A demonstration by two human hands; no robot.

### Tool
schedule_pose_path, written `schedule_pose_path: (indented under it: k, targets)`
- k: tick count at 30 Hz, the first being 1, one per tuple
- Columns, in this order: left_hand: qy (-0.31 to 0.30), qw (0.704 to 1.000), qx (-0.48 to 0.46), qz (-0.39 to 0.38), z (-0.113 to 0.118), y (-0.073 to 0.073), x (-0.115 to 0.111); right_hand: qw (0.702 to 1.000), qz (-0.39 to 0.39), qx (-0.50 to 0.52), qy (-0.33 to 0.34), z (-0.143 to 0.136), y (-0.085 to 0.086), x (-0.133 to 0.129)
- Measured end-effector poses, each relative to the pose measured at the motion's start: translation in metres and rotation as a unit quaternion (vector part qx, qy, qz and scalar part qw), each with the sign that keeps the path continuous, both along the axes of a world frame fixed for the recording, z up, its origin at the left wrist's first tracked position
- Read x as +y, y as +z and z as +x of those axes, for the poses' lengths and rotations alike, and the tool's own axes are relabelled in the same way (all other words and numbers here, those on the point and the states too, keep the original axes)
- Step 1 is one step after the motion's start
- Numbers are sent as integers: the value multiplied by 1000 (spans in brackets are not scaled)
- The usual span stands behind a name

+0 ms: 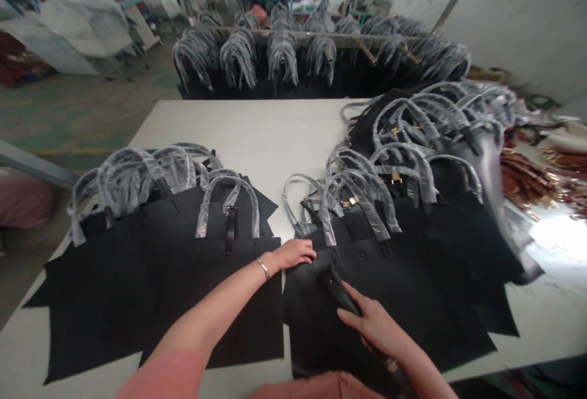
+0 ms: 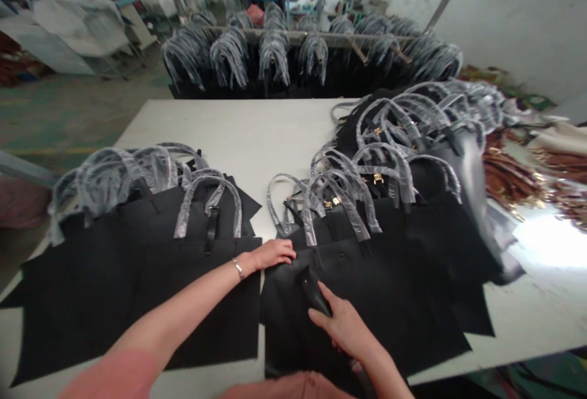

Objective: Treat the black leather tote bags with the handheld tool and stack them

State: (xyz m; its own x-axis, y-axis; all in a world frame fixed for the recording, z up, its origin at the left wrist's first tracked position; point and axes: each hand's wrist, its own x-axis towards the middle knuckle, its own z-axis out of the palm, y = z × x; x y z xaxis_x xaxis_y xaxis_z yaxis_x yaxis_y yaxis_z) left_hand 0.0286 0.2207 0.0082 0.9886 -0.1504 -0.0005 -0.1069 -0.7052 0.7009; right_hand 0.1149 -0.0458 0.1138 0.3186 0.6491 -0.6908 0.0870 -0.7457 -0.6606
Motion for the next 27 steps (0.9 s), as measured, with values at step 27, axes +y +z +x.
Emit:
schedule_pose_path:
  k: [27]
  targets:
    - [302,915,77,-256,8,-12,-12,999,15,2,-36,3,-12,2]
